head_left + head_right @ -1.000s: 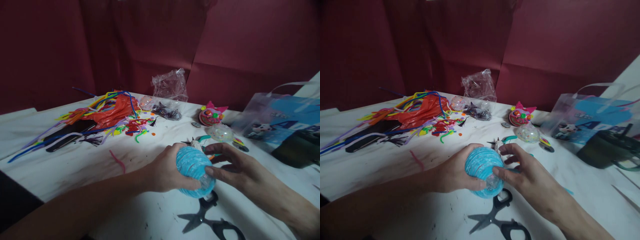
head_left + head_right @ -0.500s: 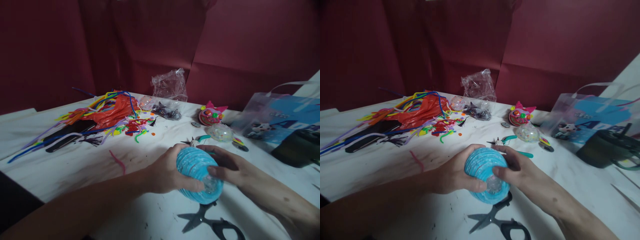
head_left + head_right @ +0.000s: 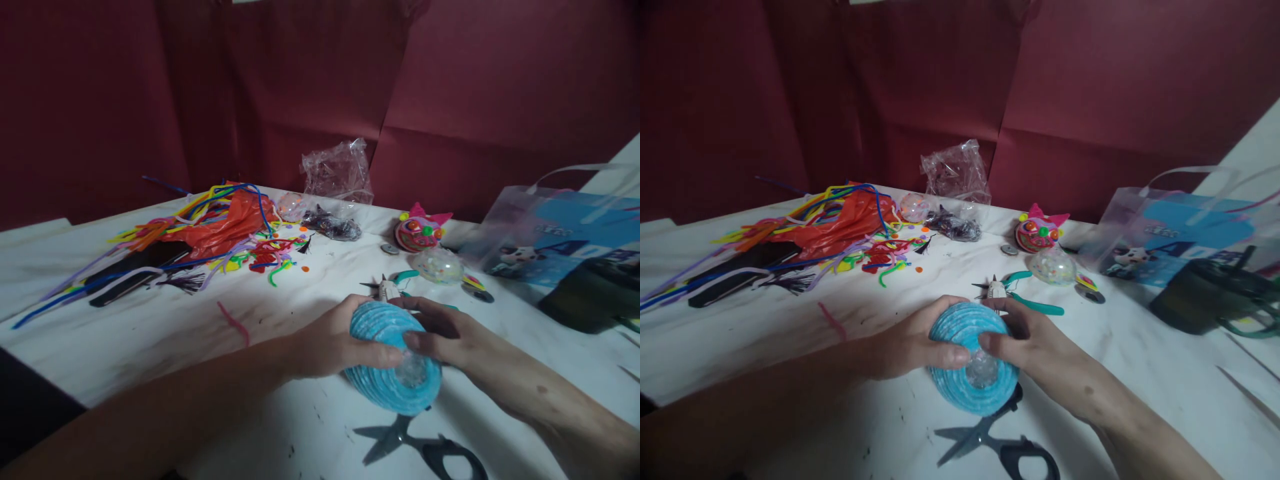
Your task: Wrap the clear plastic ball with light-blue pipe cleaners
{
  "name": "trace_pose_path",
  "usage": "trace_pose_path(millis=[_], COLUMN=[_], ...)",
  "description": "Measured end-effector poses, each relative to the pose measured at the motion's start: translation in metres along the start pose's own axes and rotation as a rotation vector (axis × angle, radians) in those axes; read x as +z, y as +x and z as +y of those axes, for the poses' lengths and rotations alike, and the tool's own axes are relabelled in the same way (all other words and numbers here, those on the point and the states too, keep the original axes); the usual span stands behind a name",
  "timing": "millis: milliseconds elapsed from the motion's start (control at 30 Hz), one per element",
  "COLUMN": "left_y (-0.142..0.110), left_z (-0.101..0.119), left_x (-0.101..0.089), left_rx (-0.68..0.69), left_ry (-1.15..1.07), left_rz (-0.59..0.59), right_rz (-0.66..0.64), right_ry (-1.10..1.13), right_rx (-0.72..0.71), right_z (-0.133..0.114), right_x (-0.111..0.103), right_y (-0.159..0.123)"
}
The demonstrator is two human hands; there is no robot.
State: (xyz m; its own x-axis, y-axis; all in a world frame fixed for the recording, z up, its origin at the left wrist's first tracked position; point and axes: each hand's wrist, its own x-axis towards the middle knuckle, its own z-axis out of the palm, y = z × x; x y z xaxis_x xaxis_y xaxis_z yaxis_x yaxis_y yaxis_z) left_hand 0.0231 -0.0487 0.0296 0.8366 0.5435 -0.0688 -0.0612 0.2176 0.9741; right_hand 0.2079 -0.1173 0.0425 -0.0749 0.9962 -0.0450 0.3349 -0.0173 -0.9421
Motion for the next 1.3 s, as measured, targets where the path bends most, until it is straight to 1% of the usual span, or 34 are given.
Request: trace_pose_path(millis=[100, 333, 567, 733, 867, 967, 1033, 1200, 1300], left_y=[0.001, 0.000, -0.002, -0.001, -0.001, -0.001, -0.001, -0.001, -0.001], left_z=[-0.002, -0.004, 0.000, -0.001, -0.004, -0.003, -0.001, 0.002, 0.002], left_x=[0.000, -0.001, -0.002, 0.000, 0.001, 0.001, 0.001, 0.001, 0.001], left_rx=[-0.009, 0.015, 0.034, 0.009, 0.022, 0.034, 0.038, 0.066, 0.073], left_ry=[0.046, 0.077, 0.081, 0.083, 0.123, 0.109, 0.081, 0.064, 0.078], left_rz=[0.044, 0.039, -0.022, 0.036, 0.088, 0.113, 0.123, 0.168, 0.187], right_rz=[-0.012, -0.024, -0.019, -0.020, -0.016, 0.008, 0.035, 0.177, 0.209], right_ry=[-0.006, 0.004, 0.004, -0.021, -0.031, -0.025, -0.030, -0.101, -0.145], right_rx=[0.009, 0.007, -0.006, -0.001, -0.018, -0.023, -0.020, -0.045, -0.062], right_z=[-0.001, 0.000, 0.000, -0.001, -0.003, -0.005, -0.008, -0.017, -0.017], right_x=[0.001, 0.000, -0.002, 0.001, 0.006, 0.005, 0.001, -0.015, -0.017], right_y=[-0.001, 0.002, 0.000, -0.001, 0.001, 0.000, -0.002, -0.007, -0.008])
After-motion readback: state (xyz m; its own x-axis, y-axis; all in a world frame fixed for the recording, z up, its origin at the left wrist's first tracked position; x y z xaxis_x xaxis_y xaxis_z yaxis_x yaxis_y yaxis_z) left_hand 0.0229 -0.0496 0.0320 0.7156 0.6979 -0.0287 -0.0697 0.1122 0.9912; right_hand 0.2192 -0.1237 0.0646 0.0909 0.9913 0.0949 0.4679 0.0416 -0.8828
